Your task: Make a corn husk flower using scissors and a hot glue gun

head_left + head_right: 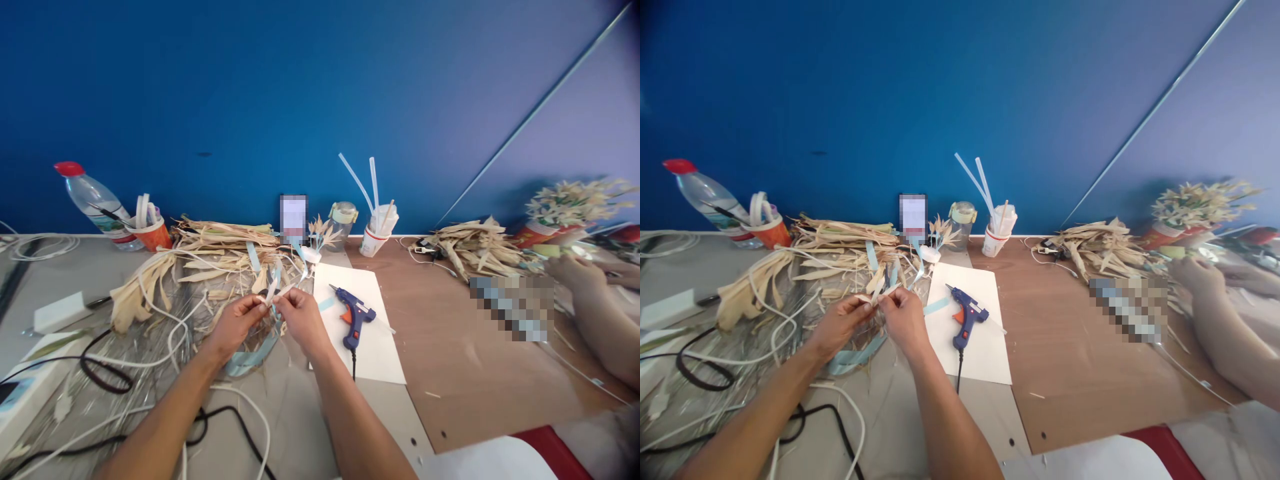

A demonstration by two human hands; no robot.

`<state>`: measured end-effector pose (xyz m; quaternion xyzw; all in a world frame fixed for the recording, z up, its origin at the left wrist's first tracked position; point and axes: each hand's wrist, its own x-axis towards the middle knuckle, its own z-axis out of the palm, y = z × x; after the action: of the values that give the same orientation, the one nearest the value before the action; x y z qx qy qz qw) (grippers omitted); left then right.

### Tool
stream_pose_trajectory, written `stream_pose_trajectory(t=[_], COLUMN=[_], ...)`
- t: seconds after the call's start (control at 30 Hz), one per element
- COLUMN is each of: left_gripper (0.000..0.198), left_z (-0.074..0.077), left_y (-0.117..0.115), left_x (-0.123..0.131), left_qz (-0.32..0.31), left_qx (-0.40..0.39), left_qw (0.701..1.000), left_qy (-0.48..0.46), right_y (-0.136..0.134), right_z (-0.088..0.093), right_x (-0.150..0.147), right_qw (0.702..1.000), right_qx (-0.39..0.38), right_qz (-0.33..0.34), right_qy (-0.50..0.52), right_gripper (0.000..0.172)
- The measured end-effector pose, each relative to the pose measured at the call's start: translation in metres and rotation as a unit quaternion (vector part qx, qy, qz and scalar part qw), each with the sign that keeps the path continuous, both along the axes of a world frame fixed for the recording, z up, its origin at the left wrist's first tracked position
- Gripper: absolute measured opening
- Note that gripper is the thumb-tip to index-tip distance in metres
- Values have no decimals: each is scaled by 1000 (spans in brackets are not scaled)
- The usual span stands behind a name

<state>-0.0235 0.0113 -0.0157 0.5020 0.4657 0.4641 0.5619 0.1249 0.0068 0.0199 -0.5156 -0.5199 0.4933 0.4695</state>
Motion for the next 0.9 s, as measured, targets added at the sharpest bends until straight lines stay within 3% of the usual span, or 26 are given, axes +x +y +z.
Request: stream_pose_trajectory(t=[0.13,0.27,0.43,0.9], left_gripper=[25,25,25,26], left_z=[0,3,7,3], left_y=[0,-2,-4,-3], left_x=[-2,-1,2,3], left_qz=[3,-2,-11,-8], left_qx=[-10,-32,-54,-11], left_qw=[1000,998,994,999], left_qy=[-25,-60,-98,-48], right_y=[-1,-1,0,0], right_z=[5,12,11,8], right_x=[2,7,12,3], right_qw=[998,995,994,994], right_qx=[27,57,97,33], right_qz=[22,38,40,-104], right_qy=[47,79,33,-14], right_gripper=[10,33,18,9])
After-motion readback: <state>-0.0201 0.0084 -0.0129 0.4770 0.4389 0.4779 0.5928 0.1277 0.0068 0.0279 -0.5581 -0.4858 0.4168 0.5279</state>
